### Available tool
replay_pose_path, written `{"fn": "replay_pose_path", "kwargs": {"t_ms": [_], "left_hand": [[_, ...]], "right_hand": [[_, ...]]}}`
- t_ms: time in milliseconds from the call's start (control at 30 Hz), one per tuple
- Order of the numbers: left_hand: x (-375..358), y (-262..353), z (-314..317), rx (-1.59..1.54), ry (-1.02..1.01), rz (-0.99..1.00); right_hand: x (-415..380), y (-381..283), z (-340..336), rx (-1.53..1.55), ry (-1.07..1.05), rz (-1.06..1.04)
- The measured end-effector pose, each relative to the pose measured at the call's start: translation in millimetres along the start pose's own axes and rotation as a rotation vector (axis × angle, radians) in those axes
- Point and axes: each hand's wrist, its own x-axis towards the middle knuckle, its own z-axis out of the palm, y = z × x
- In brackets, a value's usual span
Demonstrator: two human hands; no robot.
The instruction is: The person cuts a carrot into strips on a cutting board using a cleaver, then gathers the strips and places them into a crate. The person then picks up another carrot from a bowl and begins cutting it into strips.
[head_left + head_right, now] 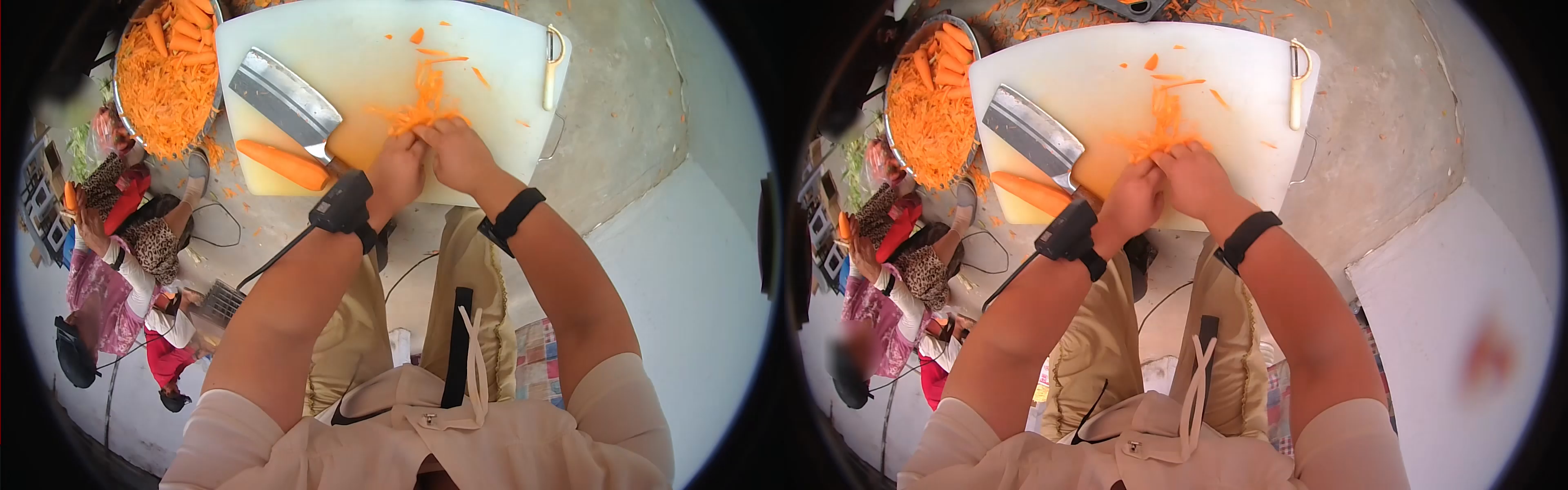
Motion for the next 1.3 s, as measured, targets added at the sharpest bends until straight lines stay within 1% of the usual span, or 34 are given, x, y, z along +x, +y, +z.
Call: {"fn": "replay_pose_path", "kwargs": {"t_ms": [33,67,100,133,167,200,267,300,333,367,400,433,467,500,533,567,600,667,700,767,800,867,900,967,1000,1067,1100,1167,1200,1267,1300], "left_hand": [[9.4,-1.4,-2.6,0.043,0.038,0.028],[14.5,0.1,-5.7,0.083,0.076,0.056],[14.8,1.4,-8.7,0.083,0.079,0.061],[12.1,1.9,-13.3,0.086,0.013,0.001],[7.8,2.4,-18.3,0.089,-0.054,-0.061],[0.7,0.2,-20.2,0.088,-0.054,-0.06],[-16.3,-9.2,-19.3,0.253,-0.435,-0.149],[-21.3,-12.4,-20.3,0.25,-0.437,-0.148],[-25.2,-15.1,-20.8,0.322,-0.51,-0.145],[-28.4,-17.3,-19.0,0.393,-0.584,-0.145],[-27.0,-16.2,-18.2,0.388,-0.588,-0.147],[-21.9,-16.5,-18.2,0.418,-0.666,-0.153],[-16.6,-17.0,-18.2,0.451,-0.743,-0.159],[-13.1,-18.3,-16.0,0.45,-0.747,-0.162],[-8.7,-19.4,-13.8,0.445,-0.635,-0.131],[-4.2,-20.3,-12.1,0.441,-0.522,-0.099],[1.3,-19.3,-13.9,0.444,-0.525,-0.097],[18.9,-11.7,-23.0,0.369,-0.189,0.184],[27.5,-7.1,-24.9,0.369,-0.188,0.186],[42.1,-0.1,-28.5,0.231,-0.157,0.112],[46.4,-1.2,-31.2,0.232,-0.157,0.111],[51.9,-4.7,-38.9,0.293,0.055,0.071],[51.1,-6.9,-41.1,0.294,0.054,0.071],[48.9,-10.8,-43.5,0.313,0.113,-0.287],[47.3,-11.3,-42.7,0.312,0.114,-0.288],[42.6,-13.4,-38.0,0.388,0.01,-0.456],[41.9,-14.6,-34.1,0.385,0.009,-0.459],[41.5,-15.0,-23.2,0.308,-0.018,-0.399],[43.6,-11.6,-18.3,0.306,-0.019,-0.403],[50.4,-2.5,-11.1,0.212,0.003,-0.338],[54.1,0.6,-12.7,0.213,0.003,-0.34]], "right_hand": [[4.9,-1.4,-6.1,0.031,0.084,-0.019],[2.9,-2.3,-10.9,0.028,0.087,-0.017],[-1.2,-0.1,-15.2,0.073,0.113,0.002],[-6.7,2.0,-19.4,0.12,0.138,0.021],[-18.8,8.0,-20.2,0.116,0.088,0.069],[-35.8,17.2,-19.2,0.112,0.038,0.117],[-72.8,34.7,-17.5,-0.026,-0.252,0.271],[-88.3,40.9,-18.2,-0.133,-0.432,0.319],[-101.1,46.6,-17.9,-0.24,-0.612,0.364],[-111.8,51.9,-15.2,-0.241,-0.617,0.365],[-119.6,53.1,-14.1,-0.329,-0.617,0.298],[-124.2,54.8,-12.6,-0.418,-0.614,0.229],[-123.2,59.4,-9.0,-0.416,-0.617,0.228],[-111.7,58.1,-11.3,-0.459,-0.617,0.188],[-98.8,56.6,-13.9,-0.5,-0.616,0.148],[-85.9,54.6,-16.6,-0.487,-0.563,0.116],[-72.8,52.4,-18.7,-0.474,-0.509,0.086],[-49.1,49.6,-22.0,-0.37,-0.265,-0.054],[-35.9,45.1,-25.4,-0.372,-0.263,-0.053],[-13.1,36.7,-34.3,-0.227,0.009,-0.139],[-9.1,39.1,-37.5,-0.227,0.009,-0.14],[-4.3,42.1,-42.9,-0.103,0.229,0.131],[-7.5,45.5,-45.7,-0.102,0.23,0.131],[-20.4,55.5,-53.8,-0.161,0.258,0.456],[-28.1,59.8,-53.2,-0.161,0.257,0.456],[-42.7,68.6,-41.7,-0.21,0.257,0.612],[-43.0,69.7,-34.4,-0.212,0.253,0.611],[-41.9,72.0,-19.1,-0.075,0.345,0.596],[-35.4,67.2,-14.6,-0.075,0.341,0.596],[-14.9,49.4,-3.4,0.022,0.38,0.413],[-4.9,39.7,-3.7,0.023,0.379,0.412]]}}
